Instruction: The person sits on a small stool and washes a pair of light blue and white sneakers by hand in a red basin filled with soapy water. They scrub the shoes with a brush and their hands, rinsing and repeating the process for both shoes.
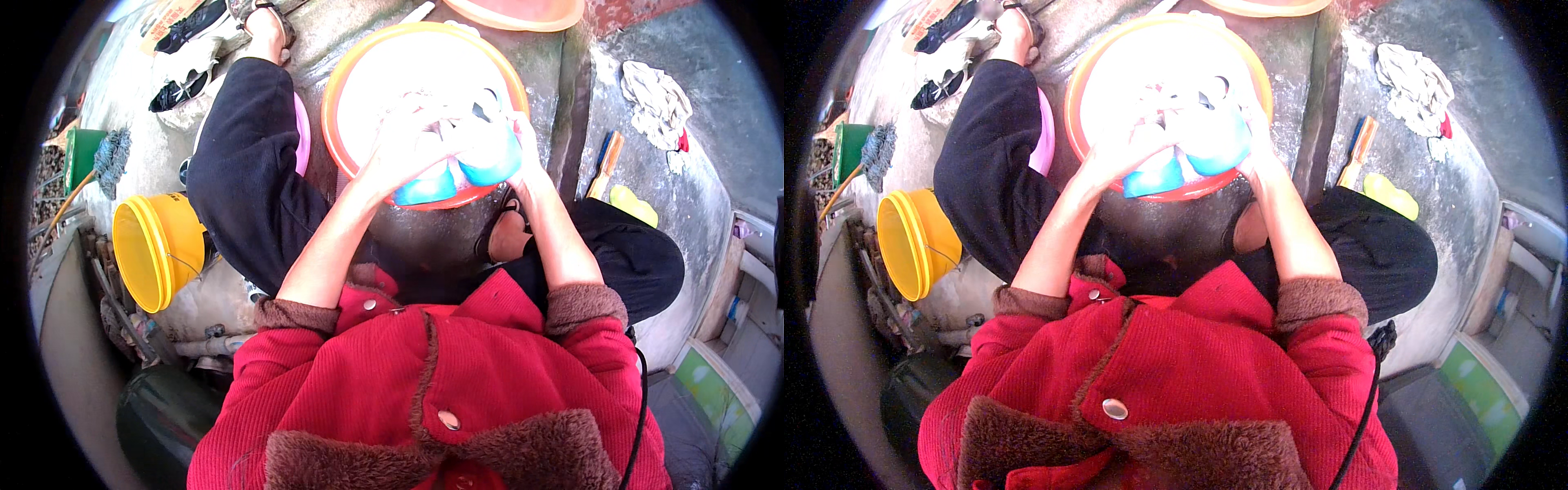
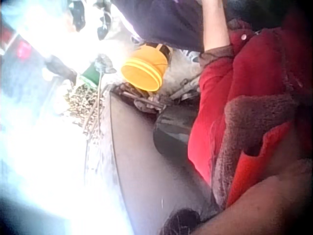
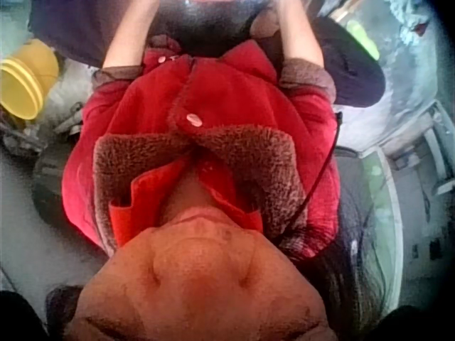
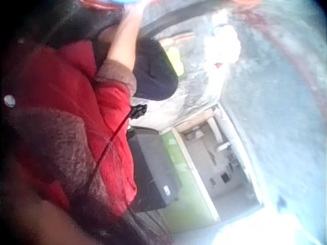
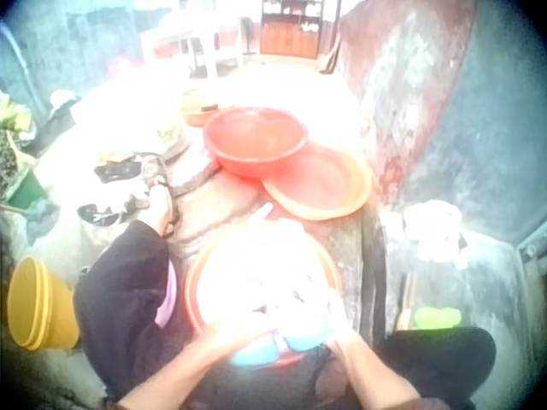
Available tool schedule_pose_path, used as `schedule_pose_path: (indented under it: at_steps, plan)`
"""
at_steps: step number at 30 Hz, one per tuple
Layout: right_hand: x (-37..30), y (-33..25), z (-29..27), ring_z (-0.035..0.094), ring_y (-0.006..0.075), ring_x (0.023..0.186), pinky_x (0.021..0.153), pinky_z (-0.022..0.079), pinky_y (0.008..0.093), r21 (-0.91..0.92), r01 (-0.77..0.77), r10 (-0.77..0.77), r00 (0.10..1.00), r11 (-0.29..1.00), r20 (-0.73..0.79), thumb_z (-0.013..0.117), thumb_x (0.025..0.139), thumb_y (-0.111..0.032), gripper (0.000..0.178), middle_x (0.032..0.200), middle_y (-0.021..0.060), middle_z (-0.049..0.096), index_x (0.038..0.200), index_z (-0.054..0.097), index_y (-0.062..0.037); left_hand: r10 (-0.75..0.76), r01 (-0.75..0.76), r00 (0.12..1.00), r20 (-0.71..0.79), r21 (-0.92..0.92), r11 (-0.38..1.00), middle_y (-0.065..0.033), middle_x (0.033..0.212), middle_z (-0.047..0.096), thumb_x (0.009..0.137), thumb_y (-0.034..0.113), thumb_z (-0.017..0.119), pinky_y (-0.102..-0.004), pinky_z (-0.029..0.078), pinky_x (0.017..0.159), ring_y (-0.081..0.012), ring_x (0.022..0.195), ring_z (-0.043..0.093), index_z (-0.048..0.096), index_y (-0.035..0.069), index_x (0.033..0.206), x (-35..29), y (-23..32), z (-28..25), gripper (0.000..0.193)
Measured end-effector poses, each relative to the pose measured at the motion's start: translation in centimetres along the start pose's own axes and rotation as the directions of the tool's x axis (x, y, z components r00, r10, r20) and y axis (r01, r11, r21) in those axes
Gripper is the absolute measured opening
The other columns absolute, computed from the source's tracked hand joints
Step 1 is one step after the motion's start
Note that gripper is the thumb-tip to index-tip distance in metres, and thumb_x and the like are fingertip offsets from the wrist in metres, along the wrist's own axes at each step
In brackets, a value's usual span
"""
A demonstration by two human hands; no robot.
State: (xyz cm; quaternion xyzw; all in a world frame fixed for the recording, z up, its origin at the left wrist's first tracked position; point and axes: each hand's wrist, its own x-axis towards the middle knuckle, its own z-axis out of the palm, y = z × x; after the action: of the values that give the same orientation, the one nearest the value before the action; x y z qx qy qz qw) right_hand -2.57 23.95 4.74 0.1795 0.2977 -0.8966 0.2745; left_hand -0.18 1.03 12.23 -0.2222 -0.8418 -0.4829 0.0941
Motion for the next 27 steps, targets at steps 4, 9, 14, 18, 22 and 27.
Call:
schedule_pose_path:
  at_steps: [4,9,14,18,22,27]
  plan:
    - [0.2,0.1,0.0,0.057,0.0304,0.12,0.105,0.045,0.0469,0.029,0.02,-0.022,0.999,0.999,0.044,0.053,0.093,-0.037,0.056,0.133,0.013,0.057,0.139,0.046,-0.0074,-0.354,0.432,0.892,0.282,-0.297,0.852,-0.011,0.103,0.071,0.085,0.019,0.073,-0.033,0.052,0.085,-0.0181,0.092,0.065,0.069,0.003,0.115,-0.1,1.2,-0.5,0.034]
    - [0.6,0.3,-0.1,0.057,0.0306,0.12,0.103,0.048,0.0467,0.064,0.01,-0.012,0.999,0.998,0.037,0.054,0.093,-0.035,0.054,0.133,0.0134,0.057,0.139,0.046,-0.0074,-0.412,0.513,0.854,0.317,-0.637,0.575,-0.0108,0.106,0.07,0.091,0.011,0.066,-0.0309,0.052,0.09,-0.0154,0.097,0.065,0.062,-0.008,0.119,-0.5,1.5,0.7,0.034]
    - [0.2,0.1,1.0,0.058,0.0304,0.12,0.103,0.048,0.0469,0.065,0.039,-0.041,0.999,0.997,0.026,0.05,0.095,-0.033,0.051,0.132,0.0132,0.058,0.14,0.046,-0.0074,-0.406,0.503,0.862,0.305,-0.625,0.597,-0.0103,0.106,0.07,0.092,0.012,0.064,-0.0302,0.051,0.091,-0.0164,0.099,0.065,0.063,-0.008,0.116,-0.7,0.9,1.7,0.031]
    - [-0.6,0.1,3.6,0.057,0.0314,0.123,0.107,0.044,0.0444,0.053,0.077,-0.076,0.997,0.996,-0.027,0.044,0.088,-0.027,0.058,0.135,0.0178,0.057,0.139,0.047,-0.0003,-0.388,0.453,0.89,0.24,-0.569,0.686,-0.0108,0.097,0.072,0.091,0.014,0.065,-0.0296,0.052,0.082,-0.0137,0.09,0.066,0.067,-0.004,0.112,-0.6,1.3,1.9,0.028]
    - [-1.1,0.3,5.3,0.056,0.0308,0.124,0.109,0.043,0.0444,0.048,0.083,-0.082,0.997,0.995,-0.015,0.043,0.089,-0.028,0.058,0.136,0.0166,0.056,0.141,0.046,-0.0006,-0.389,0.405,0.914,0.113,-0.272,0.873,-0.0057,0.087,0.067,0.089,0.01,0.065,-0.0265,0.05,0.071,-0.0087,0.079,0.061,0.068,0.0,0.106,-0.3,2.6,1.1,0.02]
    - [-2.0,0.6,7.2,0.058,0.0289,0.122,0.107,0.044,0.0442,0.015,0.062,-0.06,0.988,0.998,-0.141,0.041,0.093,-0.032,0.056,0.135,0.015,0.058,0.139,0.047,-0.0016,-0.36,0.322,0.93,-0.072,-0.309,0.895,-0.0097,0.07,0.067,0.086,0.017,0.067,-0.0293,0.048,0.059,-0.0085,0.063,0.058,0.072,0.001,0.099,-0.8,1.2,2.5,0.021]
